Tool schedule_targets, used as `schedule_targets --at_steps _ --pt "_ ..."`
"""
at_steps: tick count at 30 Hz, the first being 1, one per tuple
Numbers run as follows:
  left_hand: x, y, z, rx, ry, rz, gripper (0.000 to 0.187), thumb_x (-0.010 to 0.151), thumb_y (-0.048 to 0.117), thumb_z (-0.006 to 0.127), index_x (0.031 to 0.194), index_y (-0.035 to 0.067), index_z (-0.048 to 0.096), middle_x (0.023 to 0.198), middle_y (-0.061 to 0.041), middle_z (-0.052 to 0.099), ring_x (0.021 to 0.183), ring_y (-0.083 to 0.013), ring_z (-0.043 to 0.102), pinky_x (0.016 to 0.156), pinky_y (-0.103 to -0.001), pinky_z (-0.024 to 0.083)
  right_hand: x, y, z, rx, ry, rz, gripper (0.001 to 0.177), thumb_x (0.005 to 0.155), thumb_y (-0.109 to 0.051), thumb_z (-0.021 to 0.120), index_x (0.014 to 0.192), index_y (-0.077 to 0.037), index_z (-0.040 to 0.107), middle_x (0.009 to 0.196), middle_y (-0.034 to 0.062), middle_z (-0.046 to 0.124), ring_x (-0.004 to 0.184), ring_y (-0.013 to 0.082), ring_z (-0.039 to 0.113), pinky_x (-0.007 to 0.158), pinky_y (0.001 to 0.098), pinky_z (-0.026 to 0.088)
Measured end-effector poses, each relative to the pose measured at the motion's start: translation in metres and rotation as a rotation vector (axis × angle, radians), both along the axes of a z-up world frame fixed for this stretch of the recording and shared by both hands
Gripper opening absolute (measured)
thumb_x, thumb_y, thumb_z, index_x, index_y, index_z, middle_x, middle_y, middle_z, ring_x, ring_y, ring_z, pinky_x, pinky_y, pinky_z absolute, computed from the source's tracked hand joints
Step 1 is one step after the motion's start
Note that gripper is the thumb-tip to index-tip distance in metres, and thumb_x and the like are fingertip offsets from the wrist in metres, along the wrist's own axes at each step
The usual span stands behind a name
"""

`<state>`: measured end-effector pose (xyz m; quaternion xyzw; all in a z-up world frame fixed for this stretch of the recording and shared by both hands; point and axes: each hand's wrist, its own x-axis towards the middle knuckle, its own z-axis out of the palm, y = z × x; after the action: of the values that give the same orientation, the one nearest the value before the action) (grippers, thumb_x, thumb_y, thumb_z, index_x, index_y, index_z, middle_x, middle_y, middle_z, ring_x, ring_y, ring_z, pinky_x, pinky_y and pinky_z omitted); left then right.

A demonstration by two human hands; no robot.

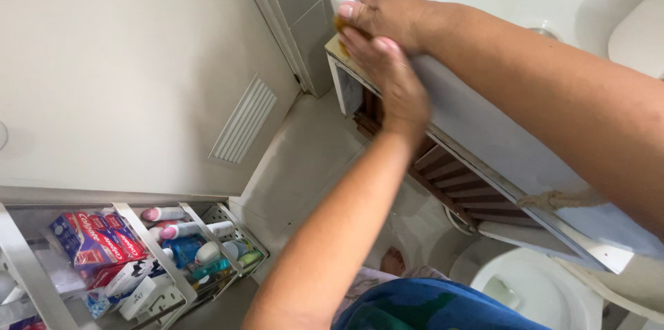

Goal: The person scrubs the base of a bathroom sink and the adjacent wall with a sponge, then uses a handheld bidet sprayer to rinse the area. They continue scrubbing the wooden cabinet door beneath the sink and the sink basin itself.

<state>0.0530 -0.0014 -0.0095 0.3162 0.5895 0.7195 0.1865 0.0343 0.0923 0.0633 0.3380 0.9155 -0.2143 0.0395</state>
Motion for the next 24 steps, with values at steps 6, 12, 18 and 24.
schedule_targets --at_steps 6,12,18,24 --pt "0.011 0.0 -0.016 0.053 -0.01 0.015 0.099 0.099 0.077 0.001 0.163 0.004 -0.017 0.174 -0.021 -0.02 0.162 -0.0355 -0.021 0.129 -0.052 -0.01 0.001 -0.002 0.004 0.029 0.008 -0.018 0.073 0.103 -0.059 0.019 0.163 -0.021 0.005 0.171 0.0104 -0.001 0.157 0.0314 0.001 0.128 0.0458 0.011" --pt "0.131 -0.056 -0.019 -0.009 0.155 -0.136 0.095 0.116 0.06 0.024 0.162 -0.008 -0.025 0.169 -0.036 -0.026 0.166 -0.0465 -0.029 0.135 -0.062 -0.011 0.001 -0.016 0.009 0.056 -0.013 -0.055 0.071 0.102 -0.056 0.019 0.163 -0.022 0.007 0.171 0.0063 0.002 0.157 0.028 0.003 0.127 0.0451 0.01" --pt "0.037 -0.007 -0.028 -0.041 -0.201 -0.049 0.093 0.1 0.065 0.02 0.162 0.006 -0.017 0.173 -0.018 -0.02 0.158 -0.0347 -0.022 0.124 -0.052 -0.012 0.019 -0.013 0.002 0.121 0.09 -0.033 0.077 0.103 -0.062 0.02 0.164 -0.018 0.01 0.17 0.0115 0.013 0.158 0.0303 0.008 0.128 0.0441 0.011" --pt "-0.015 0.018 -0.026 0.021 -0.183 0.056 0.094 0.102 0.066 0.019 0.162 0.002 -0.012 0.172 -0.023 -0.015 0.16 -0.0362 -0.018 0.127 -0.052 -0.008 0.068 -0.021 -0.005 0.005 0.167 -0.042 0.08 0.099 -0.065 0.022 0.163 -0.018 0.014 0.167 0.0162 0.022 0.154 0.0338 0.018 0.124 0.0447 0.018"
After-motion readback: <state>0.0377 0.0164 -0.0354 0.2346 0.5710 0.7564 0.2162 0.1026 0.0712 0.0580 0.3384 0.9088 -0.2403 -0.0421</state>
